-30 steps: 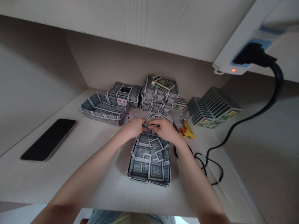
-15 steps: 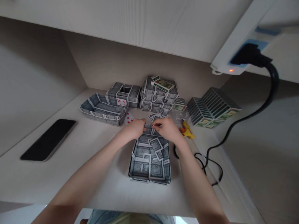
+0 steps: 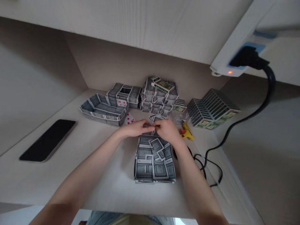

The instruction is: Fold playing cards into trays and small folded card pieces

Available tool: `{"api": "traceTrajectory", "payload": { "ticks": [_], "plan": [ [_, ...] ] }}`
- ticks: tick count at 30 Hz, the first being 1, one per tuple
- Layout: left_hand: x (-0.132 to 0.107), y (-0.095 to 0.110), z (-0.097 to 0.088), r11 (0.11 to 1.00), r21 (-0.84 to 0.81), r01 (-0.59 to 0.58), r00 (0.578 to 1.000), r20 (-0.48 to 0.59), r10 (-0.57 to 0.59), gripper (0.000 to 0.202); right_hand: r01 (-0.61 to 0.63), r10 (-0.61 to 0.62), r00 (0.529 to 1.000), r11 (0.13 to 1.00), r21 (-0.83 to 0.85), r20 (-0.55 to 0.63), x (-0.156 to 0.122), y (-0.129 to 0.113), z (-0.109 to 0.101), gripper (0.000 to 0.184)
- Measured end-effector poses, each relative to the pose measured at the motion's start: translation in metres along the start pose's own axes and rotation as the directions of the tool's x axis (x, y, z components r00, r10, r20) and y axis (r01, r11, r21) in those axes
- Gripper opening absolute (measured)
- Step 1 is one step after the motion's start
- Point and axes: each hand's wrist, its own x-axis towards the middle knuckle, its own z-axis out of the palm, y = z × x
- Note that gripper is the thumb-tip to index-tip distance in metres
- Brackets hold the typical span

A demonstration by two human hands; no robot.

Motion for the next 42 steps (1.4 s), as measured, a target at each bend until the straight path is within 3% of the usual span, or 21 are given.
{"api": "traceTrajectory", "payload": {
  "ticks": [2, 5, 8, 12, 16, 19, 22, 25, 28, 32, 42],
  "plan": [
    [0.003, -0.001, 0.005, 0.983, -0.181, 0.028, 0.992, -0.112, -0.049, 0.041, 0.027, -0.027, 1.000, 0.998, 0.056, -0.011, 0.003, 0.004, 0.003, 0.014],
    [0.008, 0.000, 0.017, 0.943, -0.324, 0.073, 0.951, -0.264, -0.164, 0.034, 0.056, -0.052, 0.998, 0.991, 0.121, -0.035, 0.006, 0.009, 0.007, 0.010],
    [0.013, 0.000, 0.027, 0.900, -0.435, -0.009, 0.944, -0.300, -0.136, 0.030, 0.047, -0.042, 0.998, 0.988, 0.146, -0.036, 0.006, 0.012, 0.009, 0.009],
    [0.021, -0.007, 0.036, 0.787, -0.598, -0.152, 0.941, -0.332, -0.070, 0.043, 0.041, -0.035, 0.999, 0.985, 0.167, -0.039, 0.006, 0.013, 0.012, 0.008],
    [0.024, -0.013, 0.036, 0.730, -0.654, -0.198, 0.931, -0.359, -0.070, 0.038, 0.118, -0.115, 0.993, 0.955, 0.271, -0.029, 0.006, 0.012, 0.014, 0.016],
    [0.021, -0.014, 0.029, 0.675, -0.728, -0.121, 0.955, -0.270, -0.120, 0.026, 0.184, -0.167, 0.983, 0.911, 0.369, -0.079, 0.006, 0.011, 0.016, 0.020],
    [0.017, -0.014, 0.018, 0.527, -0.849, -0.028, 0.992, -0.091, -0.093, 0.047, 0.168, -0.137, 0.984, 0.916, 0.365, -0.110, 0.006, 0.012, 0.018, 0.017],
    [0.017, -0.018, 0.015, 0.439, -0.898, -0.027, 0.998, -0.045, -0.032, 0.058, 0.144, -0.111, 0.987, 0.929, 0.341, -0.114, 0.007, 0.013, 0.020, 0.014],
    [0.021, -0.025, 0.022, 0.448, -0.894, -0.032, 0.995, -0.072, -0.073, 0.062, 0.149, -0.116, 0.987, 0.921, 0.359, -0.111, 0.008, 0.012, 0.021, 0.013],
    [0.026, -0.034, 0.036, 0.565, -0.824, -0.043, 0.973, -0.164, -0.165, 0.061, 0.159, -0.128, 0.987, 0.893, 0.420, -0.103, 0.009, 0.008, 0.023, 0.012],
    [0.030, -0.034, 0.039, 0.683, -0.727, -0.064, 0.957, -0.238, -0.165, 0.058, 0.112, -0.095, 0.993, 0.945, 0.306, -0.071, 0.009, 0.003, 0.026, 0.017]
  ]
}}
